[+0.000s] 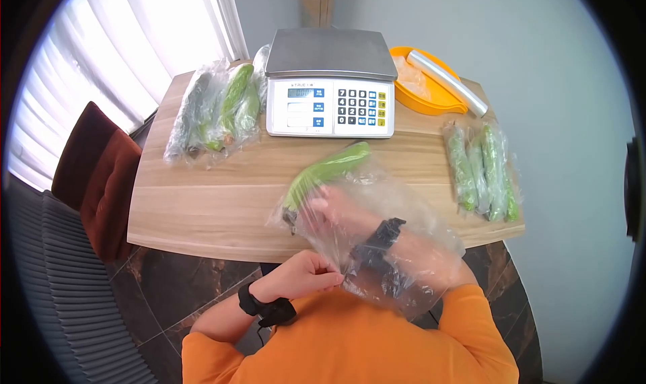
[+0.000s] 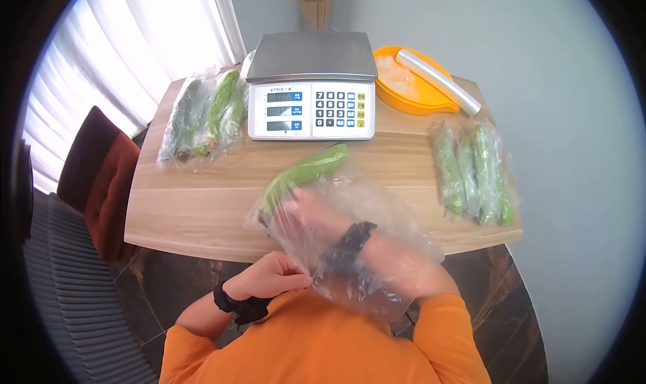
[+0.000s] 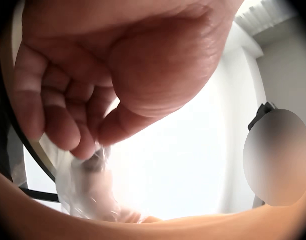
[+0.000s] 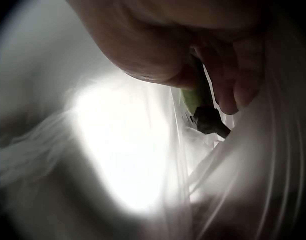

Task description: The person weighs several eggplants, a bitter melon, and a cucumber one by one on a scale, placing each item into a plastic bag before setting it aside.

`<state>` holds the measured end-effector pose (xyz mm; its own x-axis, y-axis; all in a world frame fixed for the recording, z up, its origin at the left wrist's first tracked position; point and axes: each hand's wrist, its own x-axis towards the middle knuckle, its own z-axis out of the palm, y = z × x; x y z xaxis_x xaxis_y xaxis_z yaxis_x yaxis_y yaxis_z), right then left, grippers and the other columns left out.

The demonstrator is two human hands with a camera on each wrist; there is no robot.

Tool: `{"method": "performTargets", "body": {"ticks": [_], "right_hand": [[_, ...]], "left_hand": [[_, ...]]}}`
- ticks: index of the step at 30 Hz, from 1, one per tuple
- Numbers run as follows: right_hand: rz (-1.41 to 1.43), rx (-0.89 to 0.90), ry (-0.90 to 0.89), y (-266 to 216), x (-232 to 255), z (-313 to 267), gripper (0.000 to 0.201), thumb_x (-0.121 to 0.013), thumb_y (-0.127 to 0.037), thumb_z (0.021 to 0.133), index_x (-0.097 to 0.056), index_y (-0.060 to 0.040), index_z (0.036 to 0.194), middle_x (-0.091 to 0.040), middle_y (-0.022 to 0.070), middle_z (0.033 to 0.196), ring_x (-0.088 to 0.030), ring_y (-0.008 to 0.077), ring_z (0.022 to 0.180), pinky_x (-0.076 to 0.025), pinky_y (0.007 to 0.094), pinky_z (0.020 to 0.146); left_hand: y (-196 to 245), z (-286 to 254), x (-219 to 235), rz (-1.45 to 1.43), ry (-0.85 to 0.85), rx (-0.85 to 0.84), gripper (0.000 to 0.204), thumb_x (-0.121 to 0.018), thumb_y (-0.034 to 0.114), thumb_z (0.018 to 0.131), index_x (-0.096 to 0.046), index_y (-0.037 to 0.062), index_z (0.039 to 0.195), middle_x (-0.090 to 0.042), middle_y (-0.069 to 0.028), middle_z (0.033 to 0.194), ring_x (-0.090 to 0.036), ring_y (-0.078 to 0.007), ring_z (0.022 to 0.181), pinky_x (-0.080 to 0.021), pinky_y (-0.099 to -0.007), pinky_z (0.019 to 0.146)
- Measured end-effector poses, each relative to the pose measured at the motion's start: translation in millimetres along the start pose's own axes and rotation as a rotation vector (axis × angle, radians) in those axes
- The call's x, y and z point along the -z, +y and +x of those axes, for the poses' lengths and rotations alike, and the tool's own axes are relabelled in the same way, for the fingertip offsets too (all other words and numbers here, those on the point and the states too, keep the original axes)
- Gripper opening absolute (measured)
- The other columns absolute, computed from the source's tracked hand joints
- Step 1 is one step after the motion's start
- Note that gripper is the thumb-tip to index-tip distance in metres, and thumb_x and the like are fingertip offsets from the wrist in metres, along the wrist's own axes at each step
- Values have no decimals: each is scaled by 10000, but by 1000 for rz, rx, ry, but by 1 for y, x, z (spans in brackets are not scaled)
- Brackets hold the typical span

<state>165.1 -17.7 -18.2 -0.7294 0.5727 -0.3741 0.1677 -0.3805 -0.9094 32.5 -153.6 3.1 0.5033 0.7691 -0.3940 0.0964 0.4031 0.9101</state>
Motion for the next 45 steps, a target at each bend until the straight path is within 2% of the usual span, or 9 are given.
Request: {"method": "performTargets", "body": {"ticks": [6,10,12,18,27,30,34,37,45], "right_hand": [[-240,218,-109,19,16,-23,435,-593,-139,890,-472,-5,1285,-609,81,1055,-575,134,959,-484,295,840],[-67,120,-151,16,26,-67,445,-594,-131,910,-460,-11,1316,-592,86,1150,-541,147,1088,-456,300,923],[-18,167,-102,21,36,-92,419,-593,-121,917,-483,-17,1307,-607,80,1141,-556,152,1085,-456,295,927],[-465,66,117,39,92,-162,372,-620,-96,900,-543,-35,1258,-653,87,1083,-606,183,1030,-480,329,904],[-13,514,947,25,116,-177,151,-578,-46,907,-615,-20,1051,-658,78,1049,-600,124,962,-485,297,812],[-748,928,923,16,83,-149,203,-651,-55,825,-615,-48,1025,-635,127,1091,-602,244,1010,-471,351,888],[-1205,731,210,-12,26,-115,410,-713,-216,734,-607,-126,1120,-530,90,1296,-461,338,1222,-346,509,1029],[-1446,468,206,19,43,-100,446,-702,-267,746,-603,-151,1166,-465,93,1381,-396,340,1275,-294,529,1052],[-1355,411,354,24,64,-101,426,-661,-280,786,-595,-131,1180,-446,98,1396,-354,344,1312,-258,542,1068]], "left_hand": [[57,-22,33,209,72,65,230,-616,219,911,-655,8,829,-556,36,624,-499,-28,569,-396,-210,495],[53,11,69,238,583,-113,222,-647,243,886,-627,27,842,-569,24,647,-510,-77,554,-420,-243,511],[54,33,80,608,731,-183,231,-673,254,846,-627,36,902,-620,-33,731,-573,-167,620,-459,-297,567],[38,76,87,951,698,-196,409,-707,262,746,-601,48,1079,-661,-147,904,-634,-327,847,-497,-398,745],[33,34,103,609,669,27,413,-653,170,698,-636,-9,1070,-664,-164,848,-640,-254,778,-494,-342,722],[17,12,118,520,759,34,413,-646,146,703,-628,-33,1074,-659,-150,842,-627,-209,776,-489,-321,714],[-9,-8,138,398,849,-42,430,-625,97,713,-586,-59,1112,-647,-131,900,-601,-173,810,-480,-297,723],[-17,-27,149,421,960,-64,434,-607,50,730,-545,-51,1148,-628,-116,965,-577,-163,842,-472,-288,751],[-5,-39,126,639,1086,-179,465,-613,16,767,-499,0,1218,-603,-120,998,-588,-225,898,-473,-325,795]]}}
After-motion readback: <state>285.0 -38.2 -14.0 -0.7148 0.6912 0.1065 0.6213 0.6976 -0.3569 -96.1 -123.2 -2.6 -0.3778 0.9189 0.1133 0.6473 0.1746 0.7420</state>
